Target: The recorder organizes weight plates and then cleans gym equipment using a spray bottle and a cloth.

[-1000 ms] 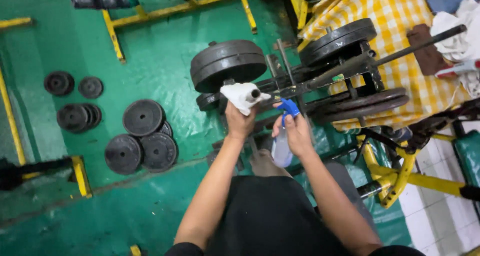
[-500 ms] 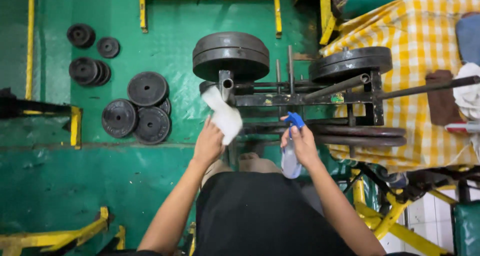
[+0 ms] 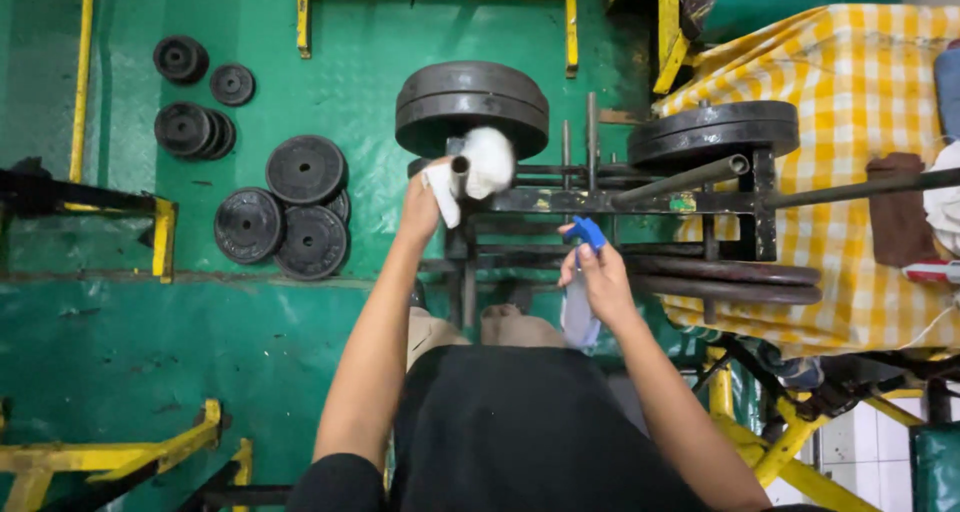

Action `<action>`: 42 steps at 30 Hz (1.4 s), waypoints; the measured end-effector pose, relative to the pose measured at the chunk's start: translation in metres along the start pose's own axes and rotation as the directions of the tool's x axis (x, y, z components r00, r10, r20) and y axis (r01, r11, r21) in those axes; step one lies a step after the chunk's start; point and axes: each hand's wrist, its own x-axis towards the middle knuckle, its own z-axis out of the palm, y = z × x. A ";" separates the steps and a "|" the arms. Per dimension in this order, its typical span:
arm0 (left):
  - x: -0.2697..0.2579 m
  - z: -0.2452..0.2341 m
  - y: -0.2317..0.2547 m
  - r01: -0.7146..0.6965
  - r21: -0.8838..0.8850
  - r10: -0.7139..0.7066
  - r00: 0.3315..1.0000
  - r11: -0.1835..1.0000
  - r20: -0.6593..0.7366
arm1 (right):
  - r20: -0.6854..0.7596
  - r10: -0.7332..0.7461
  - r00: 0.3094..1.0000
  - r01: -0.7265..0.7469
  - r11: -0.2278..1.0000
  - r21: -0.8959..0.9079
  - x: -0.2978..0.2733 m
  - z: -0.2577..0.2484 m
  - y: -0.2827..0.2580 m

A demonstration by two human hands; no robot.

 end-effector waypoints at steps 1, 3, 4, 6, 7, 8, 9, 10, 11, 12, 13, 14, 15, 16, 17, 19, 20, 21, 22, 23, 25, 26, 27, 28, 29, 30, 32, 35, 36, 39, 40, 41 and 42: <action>-0.004 0.008 0.026 -0.002 0.002 0.002 1.000 1.000 0.009 | -0.008 -0.005 1.000 0.005 1.000 0.002 0.002 0.004 0.002; -0.018 0.021 0.075 -0.093 0.409 0.086 0.996 0.908 0.034 | -0.046 0.003 0.999 -0.002 1.000 0.019 0.001 0.015 0.008; -0.022 0.019 0.081 -0.092 0.407 0.080 0.996 0.909 0.046 | -0.059 0.005 0.998 -0.004 1.000 0.020 -0.004 0.022 0.010; -0.024 0.018 0.093 -0.259 0.643 0.241 0.963 0.721 0.119 | -0.080 0.006 0.997 -0.005 1.000 0.022 -0.006 0.032 0.014; -0.027 0.013 0.096 -0.266 0.641 0.240 0.962 0.720 0.129 | -0.090 0.004 0.996 -0.002 1.000 0.023 -0.007 0.039 0.014; -0.031 0.009 0.100 -0.242 0.786 0.136 0.970 0.568 0.200 | -0.101 0.010 0.995 -0.007 1.000 0.026 -0.007 0.046 0.015; -0.035 0.004 0.103 -0.233 0.894 0.019 0.969 0.382 0.245 | -0.111 0.016 0.994 -0.013 0.999 0.031 -0.008 0.052 0.016; -0.036 -0.004 0.106 -0.241 0.893 0.018 0.967 0.380 0.254 | -0.120 0.015 0.993 -0.011 0.999 0.034 -0.008 0.060 0.015; -0.038 -0.013 0.111 -0.206 0.924 -0.156 0.951 0.321 0.266 | -0.144 0.012 0.990 -0.007 0.999 0.033 -0.008 0.068 0.014; -0.039 -0.022 0.115 -0.182 0.950 -0.325 0.909 0.252 0.261 | -0.168 0.008 0.986 -0.003 0.999 0.032 -0.008 0.077 0.012; -0.037 -0.039 0.100 -0.192 0.949 -0.328 0.905 0.251 0.270 | -0.178 0.008 0.984 -0.002 0.999 0.035 -0.008 0.083 0.013; -0.035 -0.056 0.084 -0.197 0.895 -0.333 0.879 0.399 0.342 | -0.200 -0.008 0.980 0.013 1.000 0.025 -0.008 0.089 0.013; -0.033 -0.072 0.069 -0.191 0.822 -0.326 0.851 0.537 0.411 | -0.220 -0.024 0.975 0.028 0.999 0.015 -0.008 0.094 0.013; -0.023 -0.088 0.054 -0.197 0.821 -0.328 0.847 0.536 0.418 | -0.228 -0.025 0.973 0.029 0.999 0.017 -0.006 0.101 0.012; -0.013 -0.102 0.038 -0.099 0.765 -0.230 0.922 0.636 0.310 | -0.248 -0.040 0.968 0.045 0.999 0.016 -0.006 0.108 0.011; 0.005 -0.112 0.024 -0.019 0.679 -0.151 0.970 0.734 0.191 | -0.280 -0.051 0.959 0.057 0.998 0.012 -0.009 0.118 0.011; 0.013 -0.109 0.028 0.077 0.442 -0.153 0.979 0.894 0.138 | -0.296 -0.049 0.954 0.060 0.998 0.030 -0.012 0.122 0.013; 0.025 -0.106 0.034 0.153 0.165 -0.169 0.982 0.974 0.085 | -0.310 -0.050 0.949 0.068 0.997 0.048 -0.012 0.126 0.014; 0.037 -0.097 0.021 0.154 0.164 -0.171 0.981 0.974 0.094 | -0.319 -0.051 0.946 0.069 0.997 0.046 -0.013 0.131 0.013; 0.046 -0.089 0.007 0.149 0.194 -0.171 0.979 0.970 0.106 | -0.334 -0.042 0.942 0.066 0.996 0.061 -0.015 0.135 0.014; 0.057 -0.068 -0.028 0.142 0.224 -0.173 0.977 0.964 0.125 | -0.354 -0.033 0.935 0.064 0.995 0.076 -0.020 0.140 0.014; 0.059 -0.057 -0.049 0.074 0.218 -0.121 0.971 0.973 0.208 | -0.366 -0.034 0.930 0.064 0.995 0.072 -0.022 0.142 0.014; 0.062 -0.046 -0.068 0.007 0.207 -0.068 0.955 0.978 0.289 | -0.377 -0.034 0.926 0.065 0.995 0.069 -0.023 0.145 0.013; 0.051 -0.042 -0.057 0.007 0.207 -0.069 0.954 0.978 0.293 | -0.380 -0.035 0.924 0.066 0.995 0.069 -0.024 0.147 0.012; 0.041 -0.035 -0.047 0.066 0.192 -0.123 0.945 0.979 0.304 | -0.380 -0.032 0.924 0.061 0.996 0.064 -0.024 0.147 0.011; 0.030 -0.029 -0.036 0.125 0.179 -0.177 0.932 0.976 0.315 | -0.380 -0.030 0.925 0.057 0.997 0.059 -0.025 0.147 0.009; 0.012 -0.032 0.002 0.039 0.262 -0.119 0.948 0.964 0.297 | -0.380 -0.034 0.924 0.057 0.997 0.050 -0.022 0.141 0.012; -0.021 -0.054 0.043 -0.203 0.450 0.047 0.941 0.869 0.334 | -0.360 -0.031 0.932 0.053 0.997 0.052 -0.019 0.129 0.019; -0.029 -0.063 0.055 -0.361 0.532 0.142 0.902 0.766 0.407 | -0.349 -0.031 0.937 0.055 0.997 0.059 -0.016 0.123 0.021; -0.056 -0.069 0.108 0.003 0.865 -0.444 0.859 0.501 0.255 | -0.310 -0.017 0.951 0.036 0.998 0.058 -0.009 0.110 0.024; -0.064 -0.073 0.094 0.011 0.864 -0.443 0.862 0.503 0.247 | -0.301 -0.015 0.954 0.034 0.998 0.056 -0.010 0.104 0.020; -0.069 -0.078 0.081 0.072 0.796 -0.301 0.943 0.602 0.142 | -0.277 -0.019 0.961 0.032 0.999 0.042 -0.004 0.098 0.017; -0.073 -0.084 0.068 0.105 0.709 -0.162 0.987 0.698 0.012 | -0.253 -0.022 0.967 0.030 0.999 0.027 0.002 0.093 0.013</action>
